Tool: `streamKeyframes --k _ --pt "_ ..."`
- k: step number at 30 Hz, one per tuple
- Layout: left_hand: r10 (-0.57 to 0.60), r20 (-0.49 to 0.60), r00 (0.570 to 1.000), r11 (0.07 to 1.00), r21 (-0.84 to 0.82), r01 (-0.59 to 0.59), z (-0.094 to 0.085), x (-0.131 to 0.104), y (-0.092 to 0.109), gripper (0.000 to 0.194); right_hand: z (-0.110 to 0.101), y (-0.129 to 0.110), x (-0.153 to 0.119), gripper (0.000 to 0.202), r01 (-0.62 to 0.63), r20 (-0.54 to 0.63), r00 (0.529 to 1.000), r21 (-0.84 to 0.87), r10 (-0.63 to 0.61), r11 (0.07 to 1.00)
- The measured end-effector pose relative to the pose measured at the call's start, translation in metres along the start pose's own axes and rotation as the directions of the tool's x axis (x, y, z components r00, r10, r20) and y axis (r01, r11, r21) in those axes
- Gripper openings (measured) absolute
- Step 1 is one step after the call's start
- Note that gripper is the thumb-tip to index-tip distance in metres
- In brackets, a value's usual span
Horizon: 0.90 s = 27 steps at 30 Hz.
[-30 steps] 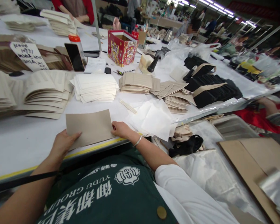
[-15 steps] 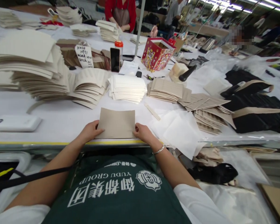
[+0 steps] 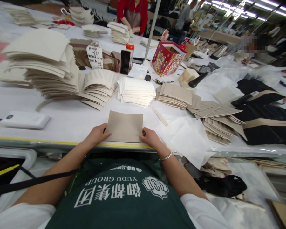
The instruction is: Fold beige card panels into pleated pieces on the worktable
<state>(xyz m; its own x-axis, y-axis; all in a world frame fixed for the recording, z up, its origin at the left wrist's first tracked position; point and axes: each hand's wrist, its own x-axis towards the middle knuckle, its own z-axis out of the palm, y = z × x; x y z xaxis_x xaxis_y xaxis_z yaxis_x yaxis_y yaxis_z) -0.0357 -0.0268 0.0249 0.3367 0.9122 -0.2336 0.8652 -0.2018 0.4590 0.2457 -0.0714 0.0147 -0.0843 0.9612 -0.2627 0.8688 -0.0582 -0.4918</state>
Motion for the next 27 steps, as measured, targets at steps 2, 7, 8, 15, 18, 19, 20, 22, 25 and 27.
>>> streamKeyframes --k 2,7,8,15,18,19,20,22,25,27 --pt "0.071 -0.076 0.995 0.996 0.065 -0.066 0.002 -0.004 -0.001 0.041 -0.002 -0.002 -0.001 0.004 -0.002 0.0 1.0 -0.016 0.002 1.0" --pt "0.359 -0.444 0.821 0.924 0.293 -0.246 0.008 -0.013 0.008 0.055 -0.008 -0.006 0.001 0.006 0.002 0.015 1.0 -0.053 -0.001 0.999" --pt "0.434 -0.447 0.782 0.892 0.331 -0.307 0.011 -0.013 0.015 0.052 -0.009 -0.006 0.002 0.007 0.008 0.023 1.0 -0.056 -0.007 0.998" --pt "0.806 -0.069 0.588 0.569 0.364 -0.737 0.068 0.0 0.079 0.032 -0.022 -0.005 0.011 0.014 0.069 0.073 0.995 -0.097 -0.062 0.993" --pt "0.808 -0.019 0.589 0.547 0.395 -0.738 0.078 0.005 0.087 0.029 -0.035 -0.003 0.018 0.009 0.132 0.169 0.978 -0.044 -0.123 0.99" --pt "0.813 -0.007 0.582 0.535 0.404 -0.742 0.077 0.006 0.087 0.028 -0.04 -0.002 0.022 0.011 0.148 0.207 0.968 -0.014 -0.142 0.989" --pt "0.822 0.003 0.569 0.518 0.411 -0.75 0.075 0.007 0.088 0.027 -0.044 0.0 0.025 0.014 0.156 0.239 0.959 0.013 -0.154 0.988" --pt "0.84 0.01 0.543 0.488 0.426 -0.762 0.071 0.008 0.09 0.026 -0.05 0.005 0.033 0.019 0.156 0.275 0.947 0.058 -0.166 0.986" --pt "0.842 0.002 0.539 0.484 0.437 -0.758 0.066 0.009 0.097 0.024 -0.054 0.012 0.042 0.019 0.136 0.301 0.939 0.121 -0.167 0.983" --pt "0.83 -0.019 0.557 0.513 0.418 -0.75 0.066 0.011 0.102 0.023 -0.053 0.014 0.045 0.017 0.128 0.317 0.933 0.152 -0.171 0.98"
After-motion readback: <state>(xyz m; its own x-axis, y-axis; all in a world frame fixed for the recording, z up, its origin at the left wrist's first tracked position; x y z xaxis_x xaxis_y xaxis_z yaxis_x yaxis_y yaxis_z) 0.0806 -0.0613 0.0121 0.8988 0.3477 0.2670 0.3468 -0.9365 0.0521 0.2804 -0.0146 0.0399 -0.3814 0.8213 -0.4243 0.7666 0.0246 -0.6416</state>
